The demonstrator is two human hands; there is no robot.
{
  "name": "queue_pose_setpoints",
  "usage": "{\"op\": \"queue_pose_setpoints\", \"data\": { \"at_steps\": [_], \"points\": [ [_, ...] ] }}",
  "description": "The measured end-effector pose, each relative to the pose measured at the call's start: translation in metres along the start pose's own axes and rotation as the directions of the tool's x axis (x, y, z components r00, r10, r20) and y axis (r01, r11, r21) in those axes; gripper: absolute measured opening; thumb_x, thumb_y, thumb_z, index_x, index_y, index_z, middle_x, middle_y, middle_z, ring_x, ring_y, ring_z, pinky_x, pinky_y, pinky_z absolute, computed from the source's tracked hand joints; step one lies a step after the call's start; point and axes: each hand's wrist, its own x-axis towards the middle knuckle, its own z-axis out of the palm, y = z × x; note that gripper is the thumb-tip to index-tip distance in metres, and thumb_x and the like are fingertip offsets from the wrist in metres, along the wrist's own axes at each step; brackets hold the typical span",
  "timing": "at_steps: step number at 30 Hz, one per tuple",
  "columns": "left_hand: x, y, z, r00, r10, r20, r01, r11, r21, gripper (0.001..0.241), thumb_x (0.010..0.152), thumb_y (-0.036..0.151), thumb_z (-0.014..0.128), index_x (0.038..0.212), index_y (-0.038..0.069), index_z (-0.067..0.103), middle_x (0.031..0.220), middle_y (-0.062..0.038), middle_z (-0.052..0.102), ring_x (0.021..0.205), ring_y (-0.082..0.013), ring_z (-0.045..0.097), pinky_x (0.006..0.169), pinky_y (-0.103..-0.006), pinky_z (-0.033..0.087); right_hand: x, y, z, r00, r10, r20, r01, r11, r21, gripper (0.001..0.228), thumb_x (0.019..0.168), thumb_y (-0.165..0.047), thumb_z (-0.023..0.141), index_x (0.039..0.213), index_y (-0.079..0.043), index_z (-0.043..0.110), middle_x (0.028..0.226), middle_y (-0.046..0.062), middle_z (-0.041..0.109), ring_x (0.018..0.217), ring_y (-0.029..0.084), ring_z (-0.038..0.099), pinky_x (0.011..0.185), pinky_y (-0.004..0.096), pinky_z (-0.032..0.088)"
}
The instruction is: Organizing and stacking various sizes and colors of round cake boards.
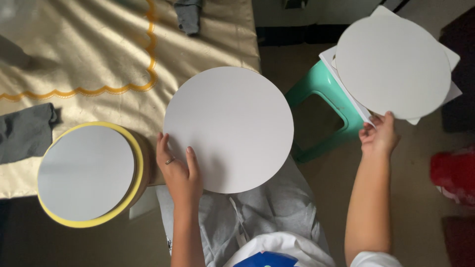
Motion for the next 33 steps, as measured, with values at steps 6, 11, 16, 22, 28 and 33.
{"op": "queue_pose_setpoints", "data": {
  "at_steps": [6, 11, 16, 22, 28, 33],
  "points": [
    [0.000, -0.002, 0.000, 1.000, 0.019, -0.005, -0.019, 1.000, 0.007, 0.059, 0.103, 0.011, 0.058, 0.153, -0.005, 0.032, 0.161, -0.028, 0.036, 0.148, -0.0421, 0.039, 0.123, -0.0469, 0.032, 0.016, -0.009, -0.017, 0.998, -0.045, 0.039, 0.040, 0.993, 0.111, 0.040, 0.111, -0.046, 0.070, 0.096, -0.014, 0.055, 0.080, -0.002, 0.046, 0.072, 0.012, 0.050, 0.065, 0.029, 0.040],
    [0.002, 0.001, 0.001, 1.000, 0.010, -0.023, -0.010, 1.000, -0.020, 0.059, 0.103, 0.011, 0.058, 0.153, -0.005, 0.032, 0.160, -0.029, 0.036, 0.147, -0.0413, 0.042, 0.122, -0.0460, 0.035, -0.053, -0.051, 0.032, 0.992, -0.124, -0.011, 0.122, 0.987, -0.106, 0.025, 0.105, -0.041, 0.057, 0.100, -0.016, 0.055, 0.080, 0.001, 0.060, 0.067, 0.012, 0.057, 0.059, 0.030, 0.043],
    [-0.002, -0.003, 0.001, 0.999, 0.021, -0.029, -0.021, 1.000, 0.019, 0.060, 0.103, 0.011, 0.058, 0.153, -0.007, 0.031, 0.160, -0.029, 0.037, 0.146, -0.0416, 0.042, 0.121, -0.0454, 0.035, -0.054, -0.051, 0.021, 0.936, -0.350, 0.037, 0.352, 0.923, -0.154, 0.028, 0.111, -0.035, 0.054, 0.108, -0.008, 0.053, 0.085, 0.004, 0.066, 0.065, 0.010, 0.059, 0.057, 0.028, 0.045],
    [0.000, -0.004, 0.003, 0.999, 0.006, -0.046, -0.008, 0.999, -0.047, 0.060, 0.104, 0.011, 0.056, 0.154, -0.007, 0.029, 0.159, -0.030, 0.036, 0.147, -0.0405, 0.043, 0.123, -0.0449, 0.034, -0.103, -0.039, 0.024, 0.881, -0.327, 0.343, 0.312, 0.945, 0.099, 0.026, 0.113, -0.036, 0.052, 0.112, -0.010, 0.056, 0.079, -0.002, 0.054, 0.056, 0.006, 0.036, 0.054, 0.025, 0.031],
    [0.001, -0.013, 0.002, 0.997, -0.058, -0.049, 0.047, 0.980, -0.193, 0.059, 0.108, 0.015, 0.048, 0.158, -0.003, 0.022, 0.160, -0.031, 0.036, 0.150, -0.0419, 0.041, 0.126, -0.0468, 0.030, -0.121, 0.040, 0.026, 0.901, 0.062, 0.430, -0.078, 0.997, 0.020, 0.027, 0.103, -0.033, 0.057, 0.120, -0.013, 0.062, 0.099, -0.006, 0.063, 0.083, 0.006, 0.058, 0.082, 0.027, 0.053],
    [0.003, -0.014, -0.006, 0.997, -0.072, -0.041, 0.058, 0.961, -0.269, 0.056, 0.109, 0.018, 0.044, 0.157, -0.001, 0.023, 0.161, -0.030, 0.040, 0.149, -0.0415, 0.044, 0.123, -0.0461, 0.033, -0.158, 0.067, 0.064, 0.845, 0.115, 0.522, 0.161, 0.877, -0.453, 0.034, 0.111, -0.027, 0.052, 0.133, -0.001, 0.053, 0.119, 0.013, 0.059, 0.103, 0.023, 0.055, 0.085, 0.040, 0.046]
  ]
}}
